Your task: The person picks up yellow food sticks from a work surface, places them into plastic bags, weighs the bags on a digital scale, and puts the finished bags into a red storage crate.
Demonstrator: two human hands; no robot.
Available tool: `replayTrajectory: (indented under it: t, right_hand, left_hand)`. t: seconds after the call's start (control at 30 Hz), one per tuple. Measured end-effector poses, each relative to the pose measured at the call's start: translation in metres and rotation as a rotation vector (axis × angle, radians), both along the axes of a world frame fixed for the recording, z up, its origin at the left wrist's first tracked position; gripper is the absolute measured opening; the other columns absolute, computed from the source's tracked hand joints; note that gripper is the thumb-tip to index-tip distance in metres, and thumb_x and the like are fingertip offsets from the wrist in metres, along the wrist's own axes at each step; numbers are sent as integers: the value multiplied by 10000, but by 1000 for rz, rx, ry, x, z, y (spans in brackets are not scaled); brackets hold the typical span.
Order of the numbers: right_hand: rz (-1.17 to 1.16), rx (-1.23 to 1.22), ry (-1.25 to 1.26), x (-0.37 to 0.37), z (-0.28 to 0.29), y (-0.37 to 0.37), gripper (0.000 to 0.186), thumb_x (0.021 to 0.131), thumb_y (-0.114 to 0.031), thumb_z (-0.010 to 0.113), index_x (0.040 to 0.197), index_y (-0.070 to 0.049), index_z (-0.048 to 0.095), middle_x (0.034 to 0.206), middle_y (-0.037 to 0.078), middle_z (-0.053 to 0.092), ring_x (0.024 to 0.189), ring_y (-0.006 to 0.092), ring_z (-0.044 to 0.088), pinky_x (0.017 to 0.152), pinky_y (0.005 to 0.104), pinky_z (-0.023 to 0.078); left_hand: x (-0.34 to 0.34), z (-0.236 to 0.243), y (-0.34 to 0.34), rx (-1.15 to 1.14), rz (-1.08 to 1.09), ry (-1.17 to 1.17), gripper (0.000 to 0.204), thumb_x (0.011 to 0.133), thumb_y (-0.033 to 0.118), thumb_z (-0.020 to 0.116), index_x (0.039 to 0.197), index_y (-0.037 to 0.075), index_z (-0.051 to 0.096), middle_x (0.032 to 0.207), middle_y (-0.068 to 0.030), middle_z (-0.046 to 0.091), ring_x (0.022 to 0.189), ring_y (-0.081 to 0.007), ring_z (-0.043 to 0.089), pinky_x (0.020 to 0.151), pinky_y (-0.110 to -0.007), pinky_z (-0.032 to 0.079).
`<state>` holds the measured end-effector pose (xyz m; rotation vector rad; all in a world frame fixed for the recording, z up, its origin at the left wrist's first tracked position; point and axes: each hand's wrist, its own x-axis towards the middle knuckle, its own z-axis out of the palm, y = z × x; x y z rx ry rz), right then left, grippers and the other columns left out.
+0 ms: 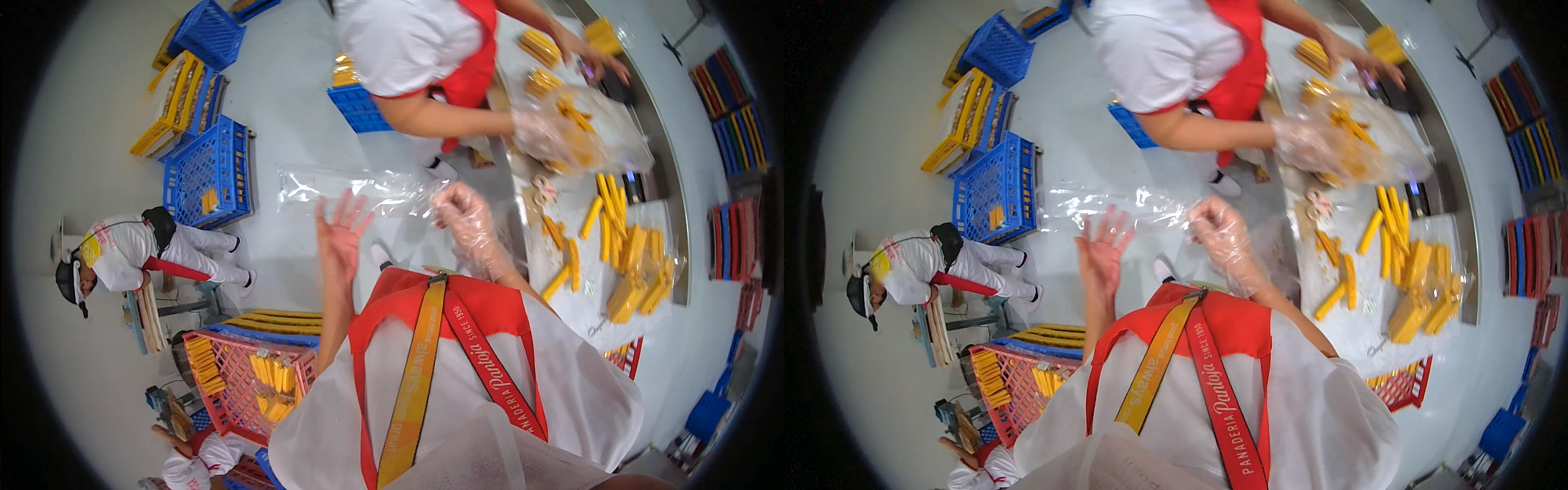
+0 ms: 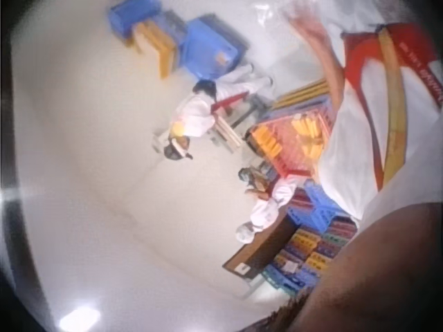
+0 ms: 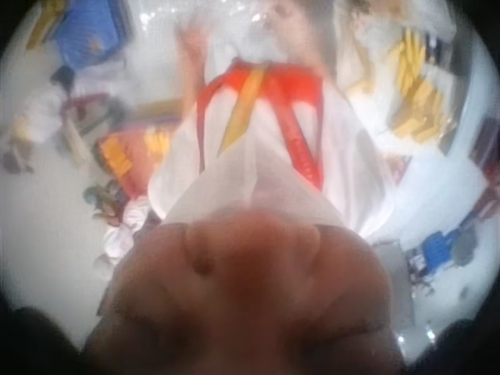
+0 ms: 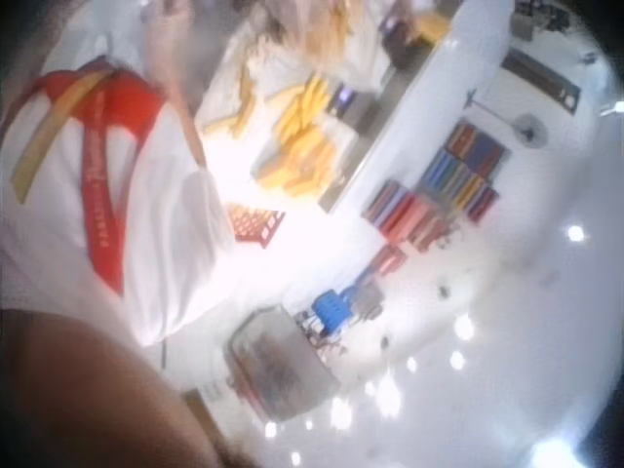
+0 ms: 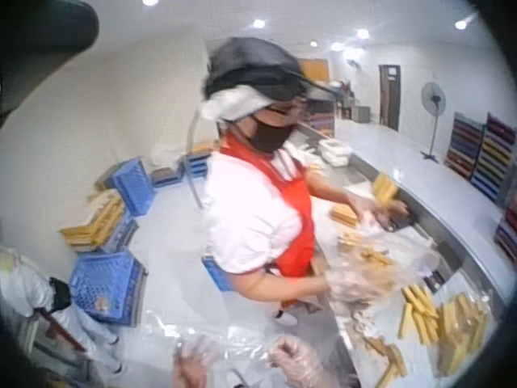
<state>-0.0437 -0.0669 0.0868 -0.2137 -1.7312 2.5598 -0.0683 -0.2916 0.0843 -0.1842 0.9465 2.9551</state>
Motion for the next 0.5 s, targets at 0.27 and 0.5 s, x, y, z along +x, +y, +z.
replayTrajectory:
  t: [0.27, 0.5]
  right_hand:
    - [463, 266, 5, -139, -11, -165, 112, 916, -28, 619, 829, -34, 548, 769, 15, 586, 684, 76, 563, 618, 260, 501]
    - [637, 358, -40, -262, -5, -232, 51, 918, -33, 607, 875, -60, 607, 821, 32, 645, 719, 103, 608, 698, 271, 543]
  left_hand:
    - [-114, -19, -137, -269, -21, -79, 608, 929, 61, 616, 1451, 44, 303, 1251, -199, 584, 1167, -325, 587, 1009, -468, 471]
    - [-230, 13, -260, -315, 357, 92, 688, 955, 105, 587, 1520, 230, 216, 1504, -243, 331, 1260, -365, 514, 1023, -546, 432]
